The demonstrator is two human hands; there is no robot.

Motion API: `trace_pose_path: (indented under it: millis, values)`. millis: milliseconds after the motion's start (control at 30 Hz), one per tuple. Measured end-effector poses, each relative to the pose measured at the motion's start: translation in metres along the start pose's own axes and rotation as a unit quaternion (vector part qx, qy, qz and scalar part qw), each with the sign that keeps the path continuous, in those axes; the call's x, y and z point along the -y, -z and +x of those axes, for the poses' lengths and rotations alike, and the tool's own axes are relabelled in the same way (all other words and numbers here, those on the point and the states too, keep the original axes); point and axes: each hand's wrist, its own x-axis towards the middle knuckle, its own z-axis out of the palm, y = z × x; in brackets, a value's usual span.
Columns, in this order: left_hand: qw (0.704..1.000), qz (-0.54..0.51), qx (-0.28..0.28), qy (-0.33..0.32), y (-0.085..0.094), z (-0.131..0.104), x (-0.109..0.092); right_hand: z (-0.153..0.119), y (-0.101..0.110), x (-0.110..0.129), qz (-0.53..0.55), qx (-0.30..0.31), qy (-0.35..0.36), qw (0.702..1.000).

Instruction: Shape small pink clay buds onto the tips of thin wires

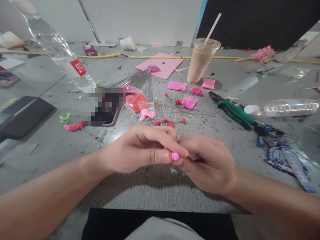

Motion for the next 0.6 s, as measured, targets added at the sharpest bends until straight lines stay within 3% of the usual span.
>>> trace_pose_path:
  millis: [233,367,467,600]
  values:
    - [0.999,0.029,-0.028,-0.015,0.006,0.001,0.005,-0.001,0.0,0.003,0.015,-0.066,-0.004,0.998]
    - [0.983,0.182,-0.01,-0.029,0.015,0.004,0.011,-0.003,-0.002,-0.003,0.026,-0.143,-0.042,0.988]
    - [0.933,0.355,0.061,-0.03,0.02,0.005,0.016,-0.002,-0.003,-0.01,0.033,-0.175,-0.071,0.981]
    - [0.828,0.546,0.119,-0.042,0.021,0.003,0.024,-0.001,-0.003,-0.018,0.031,-0.157,-0.11,0.981]
